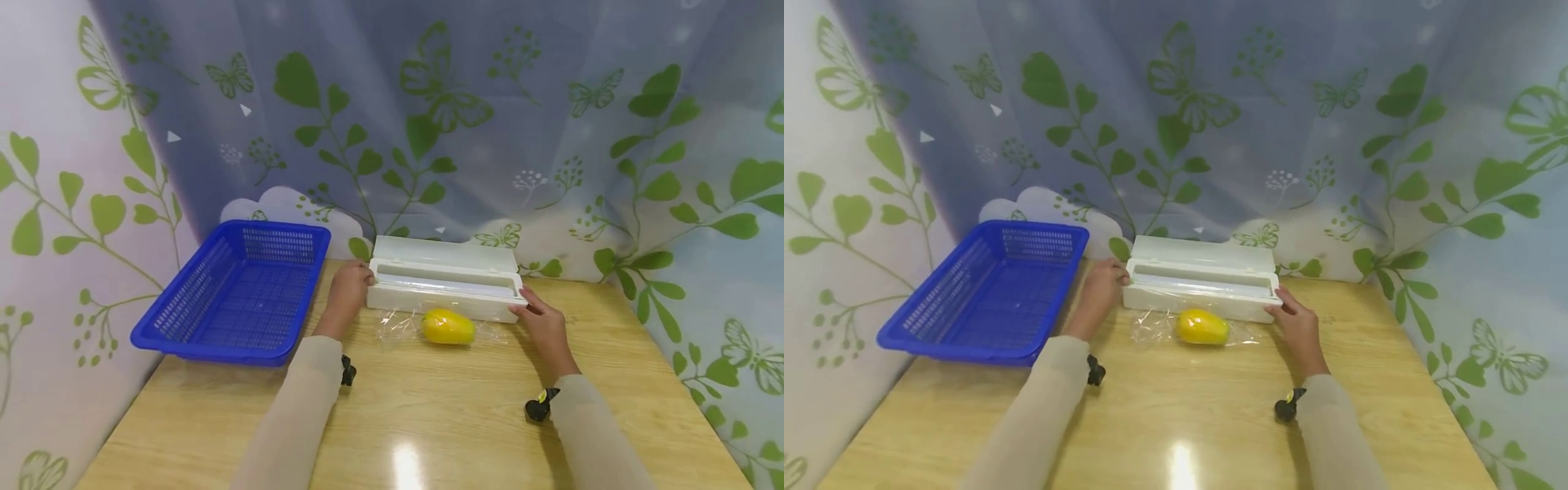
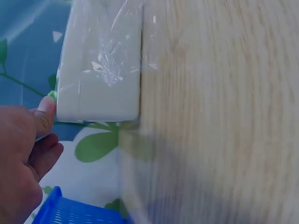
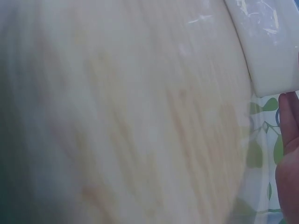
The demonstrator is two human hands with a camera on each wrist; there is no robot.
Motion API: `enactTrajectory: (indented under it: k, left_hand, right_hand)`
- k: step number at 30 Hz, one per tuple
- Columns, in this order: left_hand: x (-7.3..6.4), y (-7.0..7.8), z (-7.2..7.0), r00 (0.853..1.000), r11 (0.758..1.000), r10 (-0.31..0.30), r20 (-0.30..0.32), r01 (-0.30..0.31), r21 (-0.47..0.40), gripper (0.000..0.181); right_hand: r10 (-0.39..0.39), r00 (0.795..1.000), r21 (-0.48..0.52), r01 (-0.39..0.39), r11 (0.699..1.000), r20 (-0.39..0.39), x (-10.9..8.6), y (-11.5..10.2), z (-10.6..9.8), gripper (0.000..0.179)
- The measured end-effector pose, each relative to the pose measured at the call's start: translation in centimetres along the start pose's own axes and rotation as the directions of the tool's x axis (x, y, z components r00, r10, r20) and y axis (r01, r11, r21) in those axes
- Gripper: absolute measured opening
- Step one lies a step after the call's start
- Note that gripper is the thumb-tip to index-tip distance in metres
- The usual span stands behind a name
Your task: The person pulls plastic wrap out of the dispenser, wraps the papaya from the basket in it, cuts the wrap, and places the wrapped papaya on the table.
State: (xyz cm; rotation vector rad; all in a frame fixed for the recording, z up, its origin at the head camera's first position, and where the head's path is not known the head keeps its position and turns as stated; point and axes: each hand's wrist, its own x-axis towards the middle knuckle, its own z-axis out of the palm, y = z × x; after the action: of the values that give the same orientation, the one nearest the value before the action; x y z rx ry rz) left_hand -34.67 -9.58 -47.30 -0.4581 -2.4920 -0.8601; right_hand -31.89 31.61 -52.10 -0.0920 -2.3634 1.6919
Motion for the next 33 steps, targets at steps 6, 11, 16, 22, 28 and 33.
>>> enactTrajectory:
  k: [6, 11, 16, 22, 28, 33]
  left_hand:
    - [-0.2, -0.3, -0.3, 0.998, 0.997, -0.056, 0.014, 0.056, -0.047, 0.017]
    - [-0.5, -0.5, 0.5, 0.998, 0.994, -0.067, -0.021, 0.065, -0.088, 0.013]
    - [-1.0, -0.6, 1.0, 0.985, 0.974, -0.172, -0.017, 0.168, -0.153, 0.015]
    - [-1.6, -0.3, 1.0, 0.952, 0.913, -0.301, 0.048, 0.303, -0.273, 0.02]
    - [-1.9, -0.3, 1.4, 0.94, 0.854, -0.334, 0.067, 0.332, -0.401, 0.029]
    - [-2.2, -0.6, 1.7, 0.938, 0.83, -0.334, 0.091, 0.338, -0.443, 0.024]
  right_hand:
    - [-0.015, 1.0, 0.032, 0.015, 0.999, -0.009, 0.3, 0.5, 0.2, 0.058]
    - [-0.045, 0.999, 0.025, 0.045, 0.999, -0.003, 0.2, 0.3, 0.0, 0.056]
    - [-0.036, 0.999, 0.01, 0.036, 0.999, 0.01, -0.3, -0.3, 0.3, 0.058]
    - [0.0, 1.0, 0.024, 0.0, 1.0, 0.026, -0.8, -0.8, 0.3, 0.061]
    - [-0.008, 0.999, -0.001, 0.008, 1.0, 0.036, -0.8, -0.8, 0.2, 0.061]
    - [-0.021, 0.998, -0.025, 0.022, 0.999, 0.052, -0.6, -0.8, 0.2, 0.058]
